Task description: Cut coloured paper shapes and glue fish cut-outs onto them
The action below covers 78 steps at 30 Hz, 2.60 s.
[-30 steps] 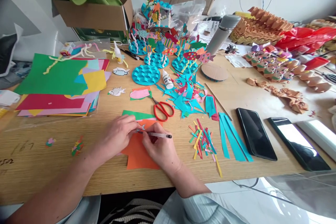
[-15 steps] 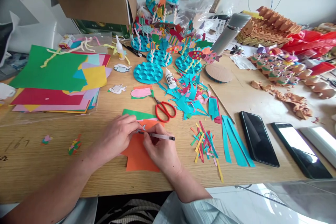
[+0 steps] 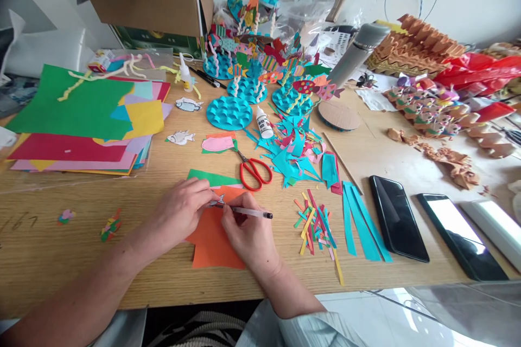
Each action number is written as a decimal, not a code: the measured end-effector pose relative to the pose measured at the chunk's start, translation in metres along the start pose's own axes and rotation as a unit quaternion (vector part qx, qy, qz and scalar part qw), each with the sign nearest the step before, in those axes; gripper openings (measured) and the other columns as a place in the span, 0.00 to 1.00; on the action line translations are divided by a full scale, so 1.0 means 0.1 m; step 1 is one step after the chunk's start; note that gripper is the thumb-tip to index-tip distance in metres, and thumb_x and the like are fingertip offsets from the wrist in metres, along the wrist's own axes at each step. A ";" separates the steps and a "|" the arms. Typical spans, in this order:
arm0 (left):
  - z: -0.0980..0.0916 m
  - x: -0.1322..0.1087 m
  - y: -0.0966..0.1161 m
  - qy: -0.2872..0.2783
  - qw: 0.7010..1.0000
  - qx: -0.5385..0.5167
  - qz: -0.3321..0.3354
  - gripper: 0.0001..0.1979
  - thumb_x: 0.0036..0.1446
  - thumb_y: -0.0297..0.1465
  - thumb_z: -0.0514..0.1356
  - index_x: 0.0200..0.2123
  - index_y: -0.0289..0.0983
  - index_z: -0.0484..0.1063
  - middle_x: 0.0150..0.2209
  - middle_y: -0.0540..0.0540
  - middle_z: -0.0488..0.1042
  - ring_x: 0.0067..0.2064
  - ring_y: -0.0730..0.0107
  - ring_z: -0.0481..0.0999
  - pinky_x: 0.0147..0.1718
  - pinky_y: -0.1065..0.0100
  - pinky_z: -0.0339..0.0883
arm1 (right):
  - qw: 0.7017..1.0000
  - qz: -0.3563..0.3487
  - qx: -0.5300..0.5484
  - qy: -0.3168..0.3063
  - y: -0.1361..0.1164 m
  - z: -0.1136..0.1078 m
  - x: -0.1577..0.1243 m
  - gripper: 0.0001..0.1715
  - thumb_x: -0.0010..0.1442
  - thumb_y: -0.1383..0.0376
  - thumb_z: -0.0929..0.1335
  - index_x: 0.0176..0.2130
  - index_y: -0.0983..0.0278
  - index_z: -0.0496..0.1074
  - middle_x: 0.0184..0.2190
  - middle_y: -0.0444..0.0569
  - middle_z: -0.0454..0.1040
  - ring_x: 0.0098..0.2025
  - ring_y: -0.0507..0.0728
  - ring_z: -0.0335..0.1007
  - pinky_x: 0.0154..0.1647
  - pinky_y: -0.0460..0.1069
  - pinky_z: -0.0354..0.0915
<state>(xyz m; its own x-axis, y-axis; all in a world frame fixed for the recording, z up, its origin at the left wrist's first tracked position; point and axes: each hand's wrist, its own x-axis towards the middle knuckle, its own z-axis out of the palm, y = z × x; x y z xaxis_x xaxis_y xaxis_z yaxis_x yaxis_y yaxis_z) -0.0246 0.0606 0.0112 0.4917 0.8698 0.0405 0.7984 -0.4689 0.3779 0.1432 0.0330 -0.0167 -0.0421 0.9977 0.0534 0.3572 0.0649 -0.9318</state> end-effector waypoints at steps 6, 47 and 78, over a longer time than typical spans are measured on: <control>0.01 -0.02 -0.01 0.001 1.000 0.008 0.004 0.12 0.60 0.20 0.54 0.37 0.38 0.75 0.35 0.48 0.72 0.40 0.65 0.68 0.39 0.63 0.62 | 1.000 0.015 0.008 0.010 -0.01 0.00 0.00 0.06 0.58 0.65 0.67 0.29 0.63 0.67 0.21 0.40 0.65 0.20 0.48 0.58 0.20 0.43 0.55; 0.01 -0.04 0.01 -0.013 1.000 0.017 0.016 0.14 0.60 0.18 0.52 0.40 0.38 0.74 0.40 0.47 0.73 0.43 0.64 0.69 0.42 0.62 0.63 | 0.981 -0.118 -0.154 0.020 -0.05 -0.03 -0.04 0.05 0.59 0.69 0.64 0.30 0.62 0.65 0.20 0.41 0.69 0.18 0.48 0.61 0.20 0.42 0.58; 0.14 -0.09 -0.02 0.034 0.998 0.040 0.043 0.17 0.57 0.17 0.52 0.41 0.41 0.74 0.38 0.47 0.73 0.40 0.63 0.68 0.40 0.61 0.64 | 0.974 -0.163 -0.157 -0.005 -0.06 -0.11 -0.09 0.09 0.60 0.74 0.62 0.33 0.60 0.59 0.22 0.39 0.64 0.20 0.48 0.60 0.23 0.43 0.58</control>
<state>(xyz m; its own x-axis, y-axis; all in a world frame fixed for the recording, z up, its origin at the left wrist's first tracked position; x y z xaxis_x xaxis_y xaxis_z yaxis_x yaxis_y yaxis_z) -0.0258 0.0510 -0.0023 0.5362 0.8334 0.1339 0.7814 -0.5501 0.2947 0.1514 0.0236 -0.0073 -0.2093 0.9225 0.3243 0.5902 0.3836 -0.7103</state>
